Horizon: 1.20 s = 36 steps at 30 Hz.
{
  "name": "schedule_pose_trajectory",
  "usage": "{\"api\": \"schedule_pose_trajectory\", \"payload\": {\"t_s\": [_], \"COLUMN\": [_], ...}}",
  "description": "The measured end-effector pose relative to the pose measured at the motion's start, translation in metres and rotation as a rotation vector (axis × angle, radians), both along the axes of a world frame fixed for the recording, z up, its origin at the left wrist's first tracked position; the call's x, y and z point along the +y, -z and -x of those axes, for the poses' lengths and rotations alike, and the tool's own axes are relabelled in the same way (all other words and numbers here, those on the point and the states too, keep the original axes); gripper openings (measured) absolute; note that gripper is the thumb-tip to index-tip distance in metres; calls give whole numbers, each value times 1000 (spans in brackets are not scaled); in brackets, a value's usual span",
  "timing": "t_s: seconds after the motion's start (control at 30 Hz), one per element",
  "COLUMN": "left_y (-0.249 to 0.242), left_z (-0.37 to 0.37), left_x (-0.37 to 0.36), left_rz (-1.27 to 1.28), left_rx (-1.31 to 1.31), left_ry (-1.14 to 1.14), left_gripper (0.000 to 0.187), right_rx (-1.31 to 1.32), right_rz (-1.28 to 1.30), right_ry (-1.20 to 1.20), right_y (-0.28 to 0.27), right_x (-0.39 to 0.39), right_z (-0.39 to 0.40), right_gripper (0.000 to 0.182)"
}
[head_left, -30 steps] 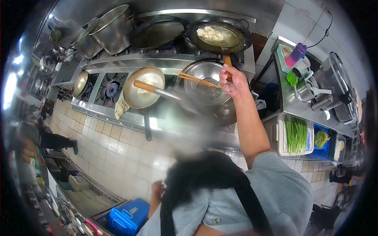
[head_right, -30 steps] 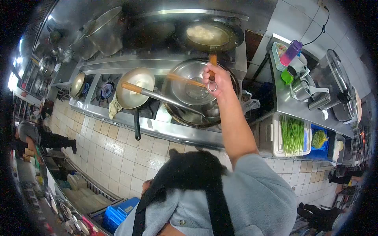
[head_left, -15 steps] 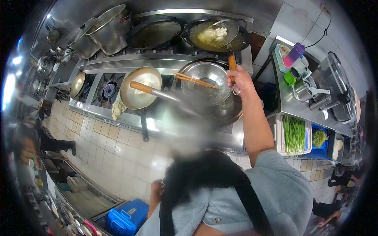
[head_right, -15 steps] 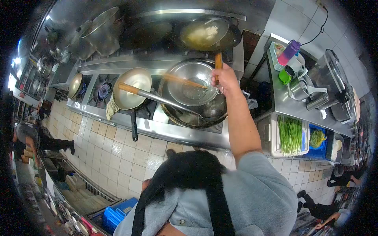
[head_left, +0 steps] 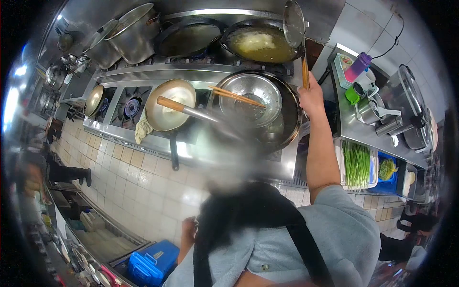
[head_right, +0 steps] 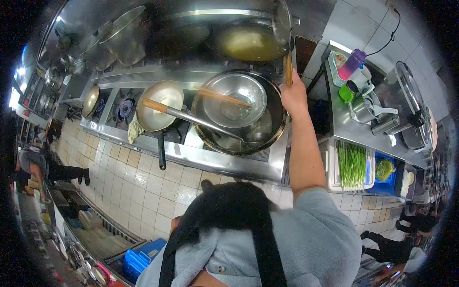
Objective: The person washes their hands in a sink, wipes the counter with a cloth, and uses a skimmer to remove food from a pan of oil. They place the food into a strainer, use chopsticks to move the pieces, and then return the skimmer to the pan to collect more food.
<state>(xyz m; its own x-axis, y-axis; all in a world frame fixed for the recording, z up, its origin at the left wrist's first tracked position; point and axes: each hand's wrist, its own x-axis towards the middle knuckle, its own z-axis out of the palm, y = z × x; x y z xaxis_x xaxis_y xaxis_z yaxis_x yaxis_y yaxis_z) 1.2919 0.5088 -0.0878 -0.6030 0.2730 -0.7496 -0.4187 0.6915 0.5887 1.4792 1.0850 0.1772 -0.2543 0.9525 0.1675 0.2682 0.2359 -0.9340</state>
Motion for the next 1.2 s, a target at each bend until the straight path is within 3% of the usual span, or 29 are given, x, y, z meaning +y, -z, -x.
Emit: {"api": "schedule_pose_trajectory", "payload": {"t_s": [0.1,0.17,0.2,0.27,0.3,0.37,0.47,0.53,0.9,1.0,1.2], "left_y": [-19,24,24,21,11,29,19,15,15,-41,-19], "left_z": [-2,4,4,5,4,8,4,2,-6,-13,-11], "left_x": [15,-3,-1,2,8,1,7,9,6,37,27], "left_rz": [68,-10,-85,-72,-59,-59,-47,-35,-68,81,45], "left_rx": [-17,7,32,7,-18,-4,20,30,84,-10,-1], "left_ry": [34,59,84,71,59,106,121,95,133,8,-26], "left_gripper": [17,18,19,19,20,20,20,20,19,19,20], "right_rx": [-118,-103,-103,6,5,311,398,412,713,775,831], "right_rz": [-82,-59,-61,302,301,442,513,543,761,791,792], "right_ry": [36,26,25,-33,-32,-120,-168,-165,-322,-393,-443], "right_y": [-1,0,-4,-16,-15,-11,-11,-8,-6,-6,-4], "right_x": [4,5,2,-6,-8,-11,-14,-12,-17,-20,-25], "right_z": [-8,-10,-9,-6,-3,3,12,16,33,31,23], "right_gripper": [54,51,51,40,40,15,10,20,9,8,12]}}
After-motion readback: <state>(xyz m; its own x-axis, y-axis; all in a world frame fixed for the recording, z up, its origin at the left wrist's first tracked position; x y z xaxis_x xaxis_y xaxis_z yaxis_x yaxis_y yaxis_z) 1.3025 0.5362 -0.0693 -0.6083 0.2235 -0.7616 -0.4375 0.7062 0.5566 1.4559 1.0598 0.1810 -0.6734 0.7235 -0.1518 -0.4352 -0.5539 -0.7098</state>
